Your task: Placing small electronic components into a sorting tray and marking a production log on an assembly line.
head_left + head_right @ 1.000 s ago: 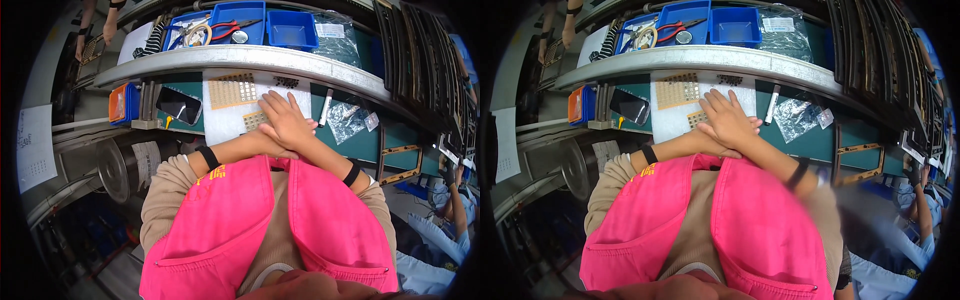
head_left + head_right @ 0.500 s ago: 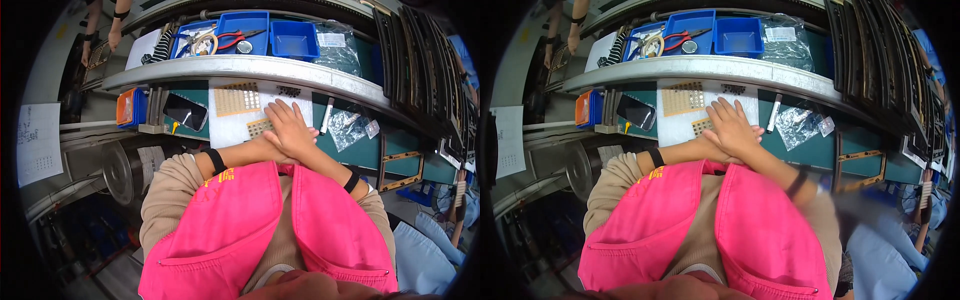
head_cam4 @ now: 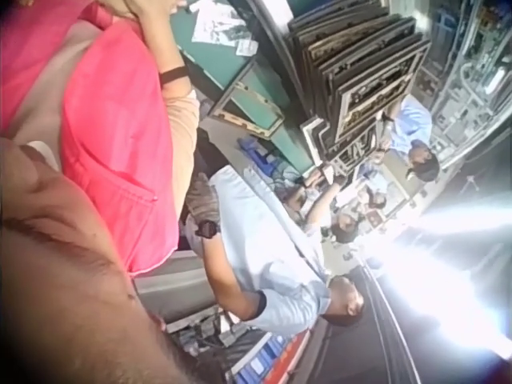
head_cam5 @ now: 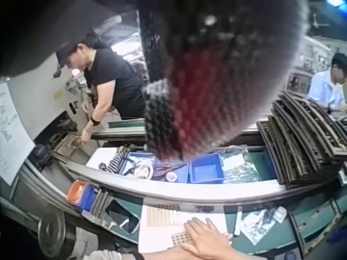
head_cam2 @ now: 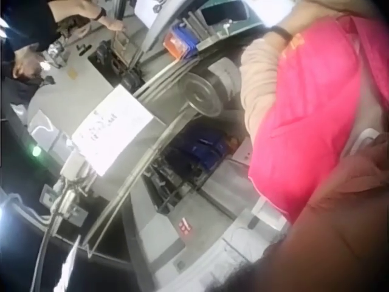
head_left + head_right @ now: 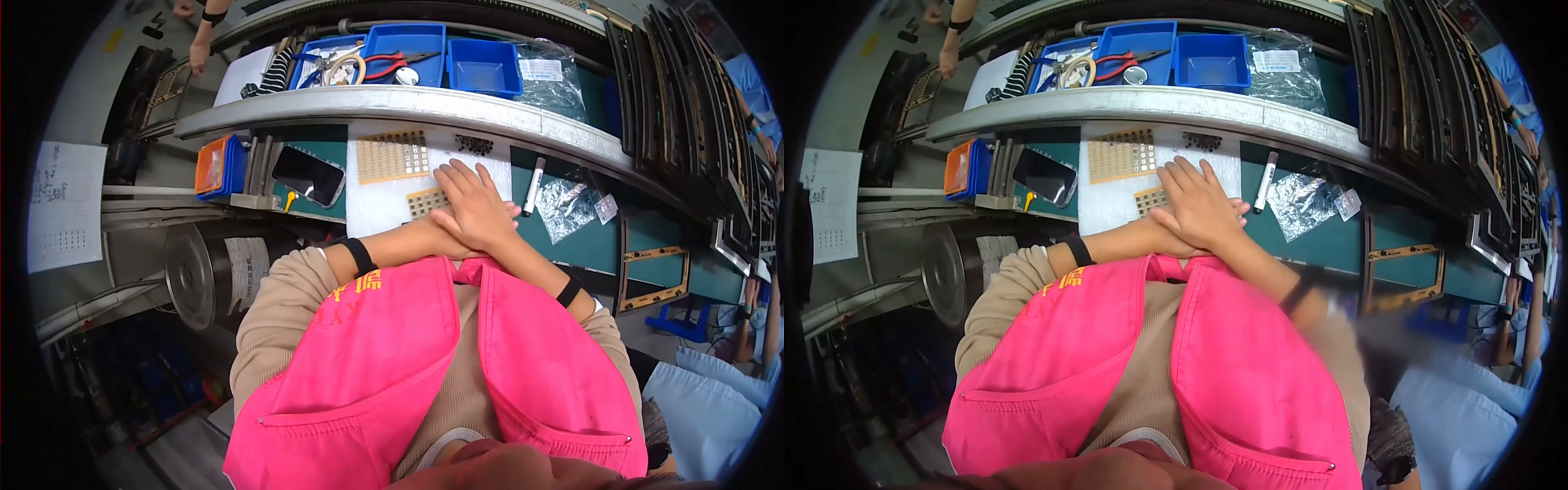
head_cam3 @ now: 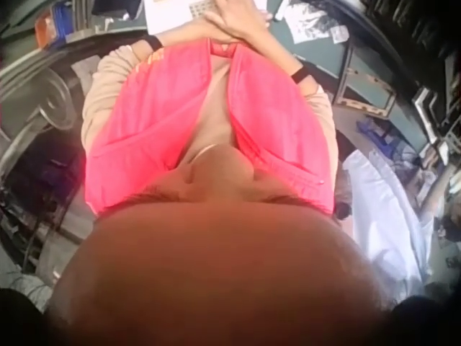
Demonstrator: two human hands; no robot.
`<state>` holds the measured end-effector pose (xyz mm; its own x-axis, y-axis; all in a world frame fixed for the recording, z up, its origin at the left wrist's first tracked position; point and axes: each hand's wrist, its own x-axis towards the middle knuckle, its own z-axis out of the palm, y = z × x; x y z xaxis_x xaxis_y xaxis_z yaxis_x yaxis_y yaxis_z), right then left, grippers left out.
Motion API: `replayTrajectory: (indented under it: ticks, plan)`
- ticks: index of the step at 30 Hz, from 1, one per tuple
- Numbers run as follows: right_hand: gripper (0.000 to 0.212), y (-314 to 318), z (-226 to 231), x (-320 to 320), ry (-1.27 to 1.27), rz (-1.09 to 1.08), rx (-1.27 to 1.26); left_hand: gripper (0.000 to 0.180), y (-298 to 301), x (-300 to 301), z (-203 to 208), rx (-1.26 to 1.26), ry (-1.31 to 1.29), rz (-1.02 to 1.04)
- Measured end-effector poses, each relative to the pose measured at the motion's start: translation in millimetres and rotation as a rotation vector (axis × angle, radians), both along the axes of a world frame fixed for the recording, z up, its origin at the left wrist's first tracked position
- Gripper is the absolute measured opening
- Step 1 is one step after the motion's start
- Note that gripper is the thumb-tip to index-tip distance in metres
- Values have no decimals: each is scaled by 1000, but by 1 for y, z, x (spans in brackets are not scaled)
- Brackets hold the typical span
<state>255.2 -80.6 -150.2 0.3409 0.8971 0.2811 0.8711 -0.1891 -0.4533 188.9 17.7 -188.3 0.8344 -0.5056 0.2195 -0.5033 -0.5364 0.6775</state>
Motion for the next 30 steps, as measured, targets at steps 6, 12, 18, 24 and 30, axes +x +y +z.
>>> replayTrajectory:
  ticks: [6,12,18,24,30]
  plan:
    - [40,-19,-6,28,406,11,421,45,11,4,20,220,32,-100]
    - [39,-73,-13,48,459,-122,246,32,40,-36,39,-211,-238,233]
    - [55,-47,18,22,-27,126,-12,42,80,-63,29,-907,-277,677]
    - [68,-54,24,35,127,141,-52,37,103,-73,33,-838,-385,773]
    - [76,-72,3,22,92,31,64,32,85,-48,44,-414,-305,754]
